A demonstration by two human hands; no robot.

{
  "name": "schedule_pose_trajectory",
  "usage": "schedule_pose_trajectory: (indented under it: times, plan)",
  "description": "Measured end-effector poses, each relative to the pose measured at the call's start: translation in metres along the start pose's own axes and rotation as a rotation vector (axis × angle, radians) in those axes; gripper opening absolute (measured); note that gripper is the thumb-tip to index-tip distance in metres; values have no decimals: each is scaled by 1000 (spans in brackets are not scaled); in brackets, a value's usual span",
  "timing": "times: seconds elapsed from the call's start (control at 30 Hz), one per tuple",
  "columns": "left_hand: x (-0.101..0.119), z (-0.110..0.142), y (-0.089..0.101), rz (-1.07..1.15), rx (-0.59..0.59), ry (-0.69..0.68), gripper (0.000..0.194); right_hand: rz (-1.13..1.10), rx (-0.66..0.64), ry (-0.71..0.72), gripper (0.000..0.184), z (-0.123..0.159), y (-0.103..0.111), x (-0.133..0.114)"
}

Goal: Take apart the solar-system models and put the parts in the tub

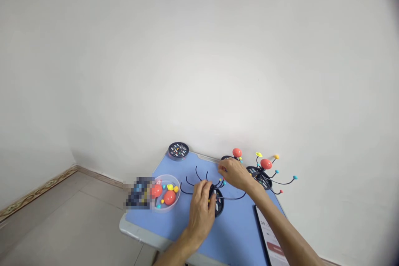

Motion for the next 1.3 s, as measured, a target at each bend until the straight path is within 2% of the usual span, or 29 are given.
schedule_pose_trajectory:
  times: [0.17, 0.33, 0.43, 0.7, 0.87, 1.03, 1.3]
  plan:
    - [-5, -14, -36, -21, -95, 68, 33, 129, -139, 33, 16, 2, -29, -1]
    - [-12, -20, -54, -57, -181, 110, 21, 131, -159, 28, 25, 0, -39, -1]
    - [-14, -23, -57, -62, -198, 100, 17, 108, -153, 60, 25, -4, -42, -1]
    - [-14, -26, -59, -33, -221, 98, 23, 1, -120, 164, 26, -8, -51, 0]
    - [-17, -26, -59, -86, -166, 147, 22, -92, -100, 140, 26, -8, -49, 4]
    - [-13, -29, -60, -158, -140, 125, 21, -36, -132, 130, 26, -6, -50, 4]
    - [-14, -29, -61, -288, -123, 123, 20, 30, -96, 80, 22, -5, -45, 4]
Point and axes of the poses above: each hand's wrist, its own z-axis away from the middle knuckle, its own y-axis out of the back of the hand, x = y × z, the point moved 9 cm from there along -z, towards the middle knuckle
